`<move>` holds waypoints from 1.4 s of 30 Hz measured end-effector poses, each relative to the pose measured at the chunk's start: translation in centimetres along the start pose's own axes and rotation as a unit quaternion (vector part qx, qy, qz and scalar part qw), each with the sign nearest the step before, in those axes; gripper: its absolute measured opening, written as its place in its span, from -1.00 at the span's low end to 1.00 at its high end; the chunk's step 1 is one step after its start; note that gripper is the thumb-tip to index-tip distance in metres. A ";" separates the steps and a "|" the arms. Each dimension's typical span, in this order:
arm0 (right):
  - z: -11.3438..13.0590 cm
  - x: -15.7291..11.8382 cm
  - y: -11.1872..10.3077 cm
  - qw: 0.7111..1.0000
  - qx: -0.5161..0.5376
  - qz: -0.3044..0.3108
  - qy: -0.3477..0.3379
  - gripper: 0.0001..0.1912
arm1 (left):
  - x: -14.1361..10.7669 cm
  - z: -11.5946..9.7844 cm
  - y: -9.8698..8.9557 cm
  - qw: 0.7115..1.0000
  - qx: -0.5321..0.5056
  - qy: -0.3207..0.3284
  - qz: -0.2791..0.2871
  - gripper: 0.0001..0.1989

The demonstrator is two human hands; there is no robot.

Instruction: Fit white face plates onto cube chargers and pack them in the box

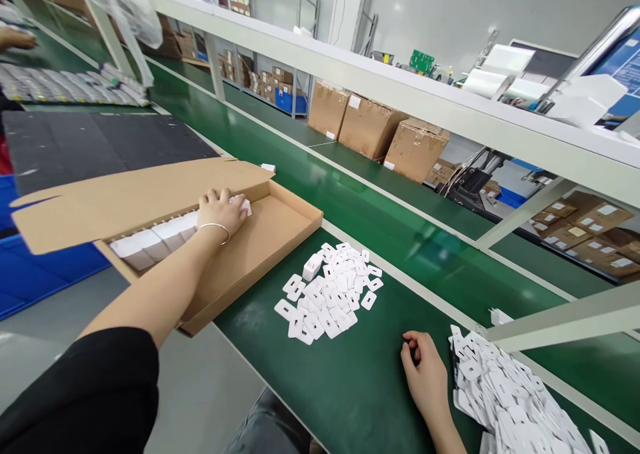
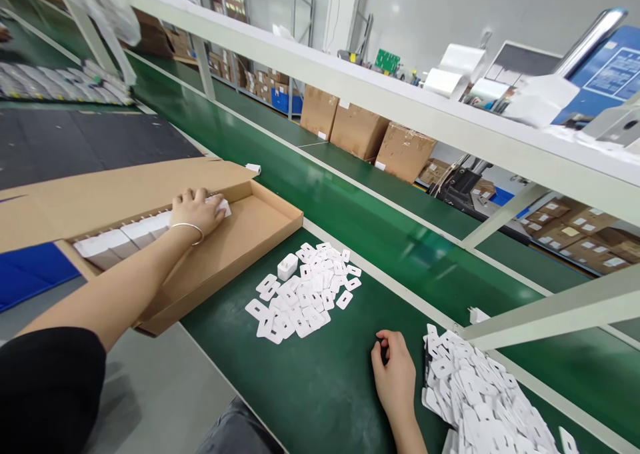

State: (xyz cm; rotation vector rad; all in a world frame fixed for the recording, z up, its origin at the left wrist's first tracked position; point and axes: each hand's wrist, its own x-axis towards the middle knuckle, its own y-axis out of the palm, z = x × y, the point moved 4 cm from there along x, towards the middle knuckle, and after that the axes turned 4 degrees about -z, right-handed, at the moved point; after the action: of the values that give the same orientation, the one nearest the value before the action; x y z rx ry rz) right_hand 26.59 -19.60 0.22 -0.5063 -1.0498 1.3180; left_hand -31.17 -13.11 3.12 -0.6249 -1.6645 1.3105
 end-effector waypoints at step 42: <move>0.1 -0.8 0.8 0.996 0.060 0.051 -0.030 -0.83 | -4.5 -7.3 1.1 0.996 0.055 0.042 -0.061 -0.42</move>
State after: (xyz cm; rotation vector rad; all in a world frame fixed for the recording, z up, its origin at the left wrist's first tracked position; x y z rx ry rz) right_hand 26.14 -20.16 -0.60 -0.4357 -0.9977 1.4855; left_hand -22.84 -12.89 0.83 -0.4980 -1.5277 1.2617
